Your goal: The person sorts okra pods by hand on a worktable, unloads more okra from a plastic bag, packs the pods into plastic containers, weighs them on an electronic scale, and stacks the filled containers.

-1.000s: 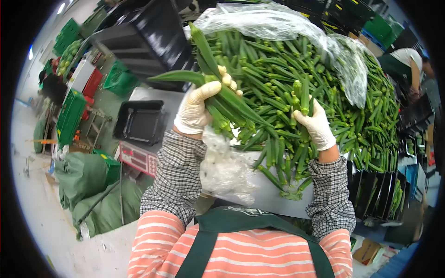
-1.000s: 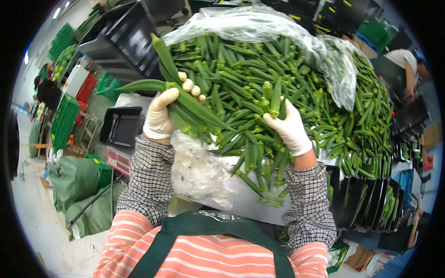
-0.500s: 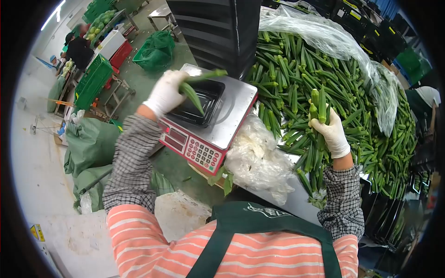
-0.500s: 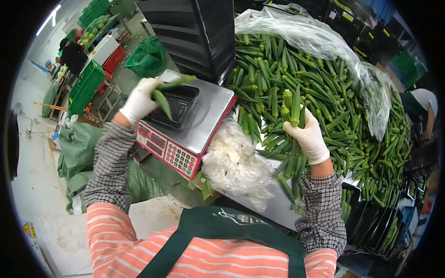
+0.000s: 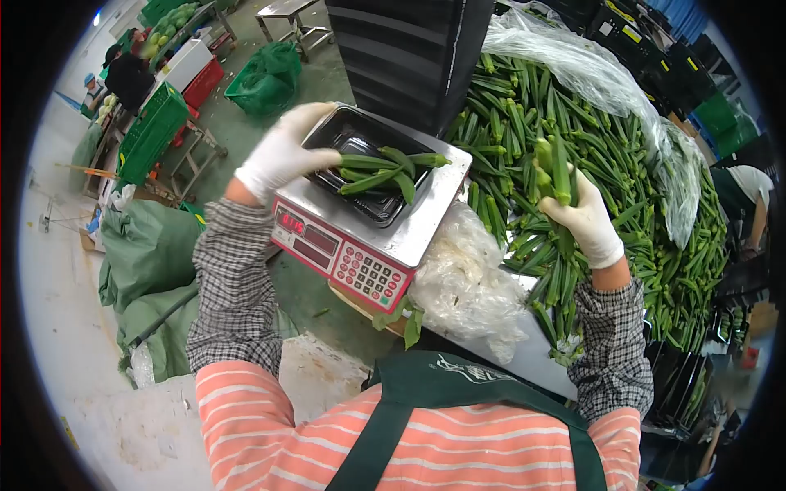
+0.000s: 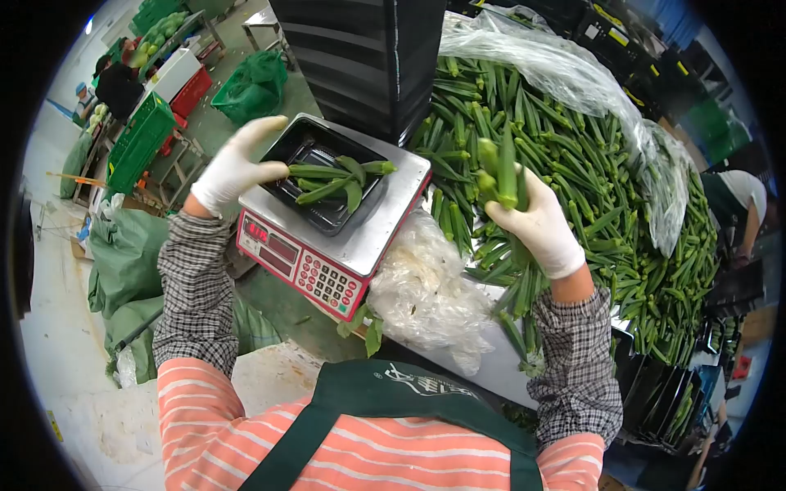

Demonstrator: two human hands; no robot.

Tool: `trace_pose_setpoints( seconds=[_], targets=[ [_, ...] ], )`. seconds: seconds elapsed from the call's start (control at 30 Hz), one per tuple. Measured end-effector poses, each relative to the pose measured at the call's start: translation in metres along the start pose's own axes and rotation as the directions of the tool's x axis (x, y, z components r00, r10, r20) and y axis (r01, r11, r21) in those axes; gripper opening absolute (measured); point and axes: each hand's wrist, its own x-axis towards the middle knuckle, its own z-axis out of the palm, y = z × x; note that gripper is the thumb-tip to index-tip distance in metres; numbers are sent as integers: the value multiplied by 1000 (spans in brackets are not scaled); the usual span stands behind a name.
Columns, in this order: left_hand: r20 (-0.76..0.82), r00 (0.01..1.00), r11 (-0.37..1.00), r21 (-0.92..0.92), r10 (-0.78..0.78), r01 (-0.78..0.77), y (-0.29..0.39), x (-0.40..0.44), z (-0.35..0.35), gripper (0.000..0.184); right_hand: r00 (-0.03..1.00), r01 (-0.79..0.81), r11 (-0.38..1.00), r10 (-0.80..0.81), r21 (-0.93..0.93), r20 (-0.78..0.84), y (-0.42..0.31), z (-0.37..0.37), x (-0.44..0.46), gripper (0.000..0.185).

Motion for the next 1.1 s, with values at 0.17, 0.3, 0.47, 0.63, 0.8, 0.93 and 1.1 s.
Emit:
trace_pose_setpoints(
  seconds=[0.17, 0.3, 0.47, 0.63, 0.8, 0.93, 1.1],
  targets=[
    [-163, 935, 887, -401, -314, 228, -31, -22, -16, 55, 939, 125, 992, -125, 19, 322, -38, 65, 66, 56],
    [-253, 923, 794, -602, -290, 85, -38, -25, 7, 59, 855, 155, 976, -54, -155, 516, -50, 130, 126, 50],
    [-87, 956, 652, -748, -278, 121, -41, -5, 31, 73, 900, 204, 748, 111, -632, 421, -34, 197, 168, 51],
    [24, 973, 649, -741, -227, 170, -42, -11, 20, 76, 933, 219, 805, -8, -552, 359, -55, 161, 156, 46],
    [-147, 961, 809, -578, -233, 107, -62, -25, -14, 58, 957, 236, 680, -38, -694, 288, -36, 86, 130, 43],
    [-189, 965, 911, -402, -180, 91, -42, -27, -29, 40, 963, 141, 722, 60, -677, 264, -10, 88, 113, 47],
    [-107, 956, 960, -32, 274, -278, 3, -18, 12, 40, 949, 316, 558, -184, -768, 256, 6, 111, 110, 28]
  ],
)
